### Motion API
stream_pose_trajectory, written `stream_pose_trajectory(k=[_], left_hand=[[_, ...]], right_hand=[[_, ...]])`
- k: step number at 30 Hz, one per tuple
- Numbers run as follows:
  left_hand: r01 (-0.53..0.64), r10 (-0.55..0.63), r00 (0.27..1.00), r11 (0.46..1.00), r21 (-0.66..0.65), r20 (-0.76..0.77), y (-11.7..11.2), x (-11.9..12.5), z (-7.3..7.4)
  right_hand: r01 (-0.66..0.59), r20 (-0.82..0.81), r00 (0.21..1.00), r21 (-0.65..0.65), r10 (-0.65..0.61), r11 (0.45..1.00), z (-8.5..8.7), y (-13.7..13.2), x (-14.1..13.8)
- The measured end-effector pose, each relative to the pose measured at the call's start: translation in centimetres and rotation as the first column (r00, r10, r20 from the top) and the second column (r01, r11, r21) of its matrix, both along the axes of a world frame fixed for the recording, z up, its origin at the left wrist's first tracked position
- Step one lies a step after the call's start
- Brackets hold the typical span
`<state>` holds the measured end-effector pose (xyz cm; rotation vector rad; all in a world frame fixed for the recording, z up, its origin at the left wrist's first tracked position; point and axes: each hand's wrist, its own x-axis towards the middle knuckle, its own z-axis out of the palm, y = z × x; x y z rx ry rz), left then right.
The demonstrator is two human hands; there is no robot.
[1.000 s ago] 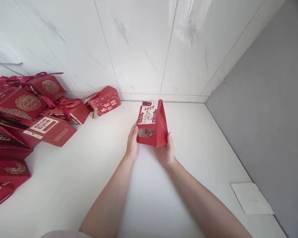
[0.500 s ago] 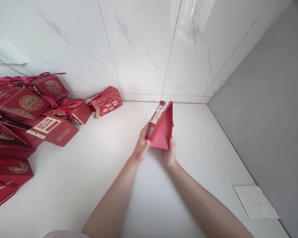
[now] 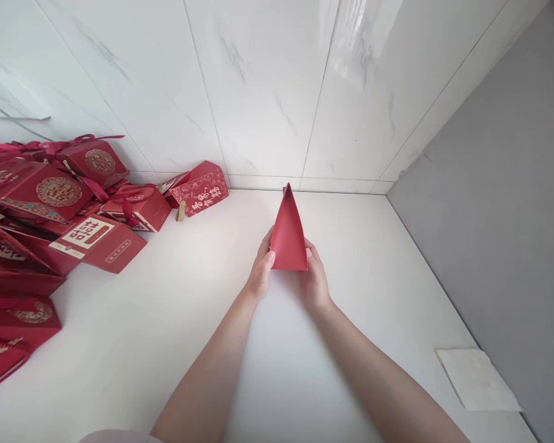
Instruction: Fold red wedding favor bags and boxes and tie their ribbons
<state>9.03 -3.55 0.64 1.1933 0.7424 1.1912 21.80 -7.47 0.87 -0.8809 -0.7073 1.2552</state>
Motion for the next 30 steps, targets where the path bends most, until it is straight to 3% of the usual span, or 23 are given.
stream_pose_trajectory(k=[18,23,27,30], left_hand=[[-0.076,0.084,0.994,0.990,-0.115,0.067,0.2,0.0,-0.1],[-0.014,0.121,0.955,0.930,-0.367,0.270,0.1,-0.2,0.8],[-0.129,0.293,0.909,0.874,-0.468,0.297,0.6,-0.4,1.2],[-0.217,0.334,0.910,0.889,-0.404,0.246,1.0,-0.6,1.1]], right_hand=[[0.038,-0.055,0.998,-0.038,-0.040,0.999,-0.3,0.5,0.1],[0.062,-0.139,0.988,-0.012,-0.063,0.998,-0.4,0.5,-0.1],[0.001,-0.119,0.993,0.042,0.004,0.999,0.2,0.3,-0.2],[-0.041,-0.059,0.997,0.080,0.046,0.996,0.4,0.2,-0.2]])
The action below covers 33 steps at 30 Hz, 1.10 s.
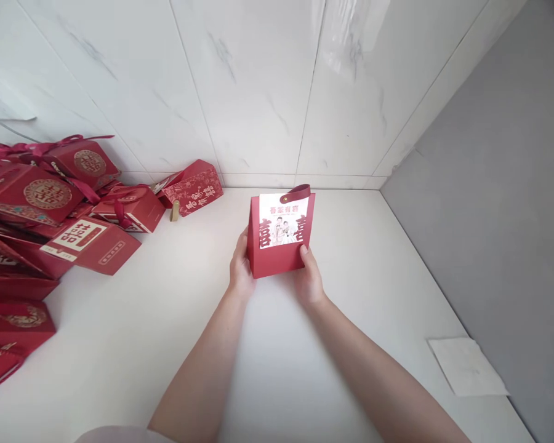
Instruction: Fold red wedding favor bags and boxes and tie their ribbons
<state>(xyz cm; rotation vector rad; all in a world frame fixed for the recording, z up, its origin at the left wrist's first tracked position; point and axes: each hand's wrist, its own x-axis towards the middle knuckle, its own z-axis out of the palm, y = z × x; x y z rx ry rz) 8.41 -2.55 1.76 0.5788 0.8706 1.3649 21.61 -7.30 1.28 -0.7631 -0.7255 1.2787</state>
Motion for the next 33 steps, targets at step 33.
stream_pose_trajectory(k=[33], left_hand=[[0.171,-0.142,0.964,0.978,0.116,-0.224,-0.1,0.2,-0.8]], right_hand=[[0.019,-0.251,0.966,-0.153,-0.058,0.988,-0.9,1.2,0.8]])
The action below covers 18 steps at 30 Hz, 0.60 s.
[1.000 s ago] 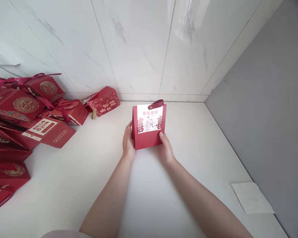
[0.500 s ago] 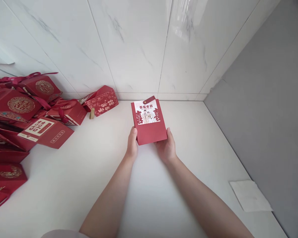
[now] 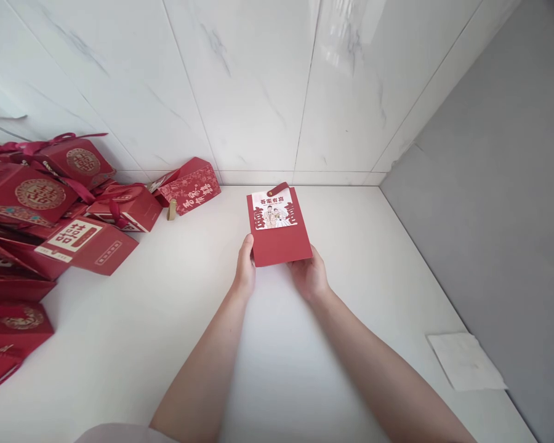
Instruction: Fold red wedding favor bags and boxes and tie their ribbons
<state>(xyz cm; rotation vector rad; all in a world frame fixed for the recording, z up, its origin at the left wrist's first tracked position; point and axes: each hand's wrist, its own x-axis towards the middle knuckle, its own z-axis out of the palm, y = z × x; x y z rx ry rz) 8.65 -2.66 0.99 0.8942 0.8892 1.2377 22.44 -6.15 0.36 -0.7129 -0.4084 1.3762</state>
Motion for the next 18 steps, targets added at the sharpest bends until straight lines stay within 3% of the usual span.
stream_pose_trajectory(k=[3,5,7,9,10,12,14,18], left_hand=[[0.064,-0.060,0.997,0.994,0.087,-0.047,-0.3,-0.3,0.3],[0.016,0.002,0.994,0.988,0.155,-0.114,-0.5,-0.4,0.5],[-0.173,0.233,0.951,0.945,0.279,-0.201,-0.6,-0.4,0.5],[-0.342,0.496,0.819,0.825,0.450,-0.287,-0.8,-0.3,0.4],[-0.365,0.581,0.745,0.767,0.528,-0.329,-0.8,-0.3,0.2],[-0.302,0.656,0.638,0.694,0.653,-0.403,-0.8,-0.4,0.0],[-0.192,0.673,0.583,0.659,0.727,-0.456,-0.8,-0.4,-0.3],[-0.048,0.704,0.526,0.585,0.810,-0.477,-0.8,-0.4,-0.9]], right_hand=[[-0.034,0.074,0.997,0.003,0.033,0.999,0.0,-0.1,-0.1],[-0.013,0.156,0.988,0.007,0.012,1.000,0.1,-0.4,-0.3],[0.071,0.237,0.969,-0.001,-0.068,0.997,0.1,-0.7,-0.7],[0.161,0.321,0.935,-0.001,-0.152,0.987,0.1,-1.2,-1.0],[0.189,0.364,0.913,0.017,-0.182,0.982,0.2,-1.4,-1.2],[0.211,0.429,0.873,0.094,-0.231,0.973,0.2,-1.8,-1.4],[0.205,0.435,0.860,0.183,-0.266,0.962,0.2,-1.9,-1.5],[0.178,0.277,0.937,0.151,-0.214,0.972,0.4,-1.2,-1.1]])
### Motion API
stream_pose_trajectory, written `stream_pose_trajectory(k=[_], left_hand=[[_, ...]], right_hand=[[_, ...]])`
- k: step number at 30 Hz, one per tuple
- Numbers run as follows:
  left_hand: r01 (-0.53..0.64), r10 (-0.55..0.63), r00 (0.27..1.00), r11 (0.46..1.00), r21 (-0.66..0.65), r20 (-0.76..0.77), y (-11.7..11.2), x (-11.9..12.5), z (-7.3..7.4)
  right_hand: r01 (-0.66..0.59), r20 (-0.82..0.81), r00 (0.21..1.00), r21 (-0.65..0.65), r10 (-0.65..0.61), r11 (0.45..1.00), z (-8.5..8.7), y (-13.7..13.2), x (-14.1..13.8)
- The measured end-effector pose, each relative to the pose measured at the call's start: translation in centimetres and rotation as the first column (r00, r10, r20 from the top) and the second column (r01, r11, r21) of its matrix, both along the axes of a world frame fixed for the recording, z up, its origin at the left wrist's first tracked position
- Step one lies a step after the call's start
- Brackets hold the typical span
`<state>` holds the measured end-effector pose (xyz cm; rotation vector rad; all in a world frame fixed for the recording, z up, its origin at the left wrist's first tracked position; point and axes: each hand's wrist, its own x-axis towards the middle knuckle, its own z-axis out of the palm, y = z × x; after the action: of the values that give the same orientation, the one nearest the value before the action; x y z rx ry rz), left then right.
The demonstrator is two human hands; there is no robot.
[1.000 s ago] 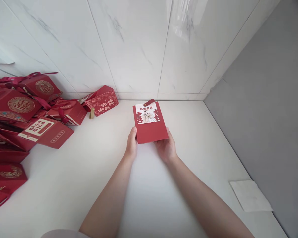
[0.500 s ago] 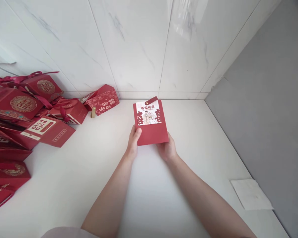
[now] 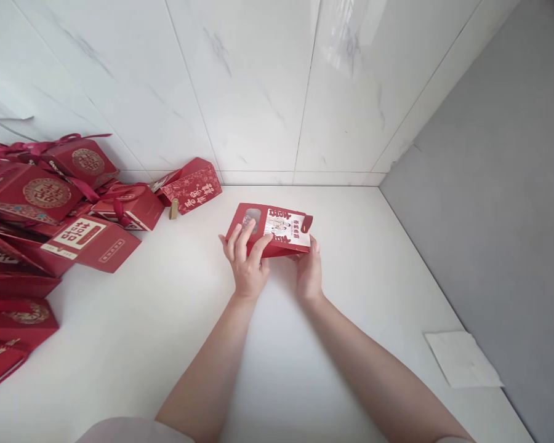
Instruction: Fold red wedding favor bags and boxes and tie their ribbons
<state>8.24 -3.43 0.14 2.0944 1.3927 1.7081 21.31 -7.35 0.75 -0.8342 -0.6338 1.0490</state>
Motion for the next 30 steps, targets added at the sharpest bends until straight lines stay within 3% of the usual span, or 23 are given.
stream_pose_trajectory(k=[3,8,13,18,20,23,25,28,30], left_hand=[[0.055,-0.047,0.992,0.996,0.069,-0.116,0.0,0.1,-0.3],[0.101,-0.105,0.988,0.994,-0.034,-0.112,0.0,0.3,-0.3],[0.032,-0.036,0.993,0.999,-0.037,-0.110,0.0,0.1,0.1],[-0.036,0.037,0.990,0.999,0.015,-0.134,-0.1,0.1,0.0],[-0.052,0.051,0.993,0.999,-0.006,-0.108,0.0,0.1,0.1],[-0.024,0.026,0.999,0.999,-0.038,0.035,0.1,0.1,0.4],[0.033,-0.010,0.974,0.994,-0.100,0.228,0.2,0.2,0.8],[0.203,-0.030,0.839,0.944,-0.261,0.544,0.3,0.3,1.3],[0.366,-0.042,0.733,0.866,-0.341,0.679,0.4,0.3,1.4]], right_hand=[[-0.068,-0.174,0.983,-0.074,0.054,0.995,0.3,0.8,0.8],[-0.033,-0.304,0.951,-0.265,-0.051,0.964,0.2,1.6,1.8],[0.202,-0.180,0.951,-0.249,-0.251,0.947,-0.7,1.5,1.2],[0.363,0.137,0.929,-0.138,-0.345,0.922,-0.6,0.7,0.8],[0.357,0.197,0.921,-0.074,-0.337,0.931,-0.4,0.3,0.7],[0.321,0.227,0.922,0.009,-0.314,0.947,-0.2,-0.2,0.5],[0.302,0.251,0.923,-0.001,-0.292,0.953,-0.2,-0.4,0.4],[0.196,0.208,0.964,-0.120,-0.169,0.973,-0.3,-0.5,0.4],[0.079,0.125,0.990,-0.154,-0.060,0.985,-0.3,-0.3,0.6]])
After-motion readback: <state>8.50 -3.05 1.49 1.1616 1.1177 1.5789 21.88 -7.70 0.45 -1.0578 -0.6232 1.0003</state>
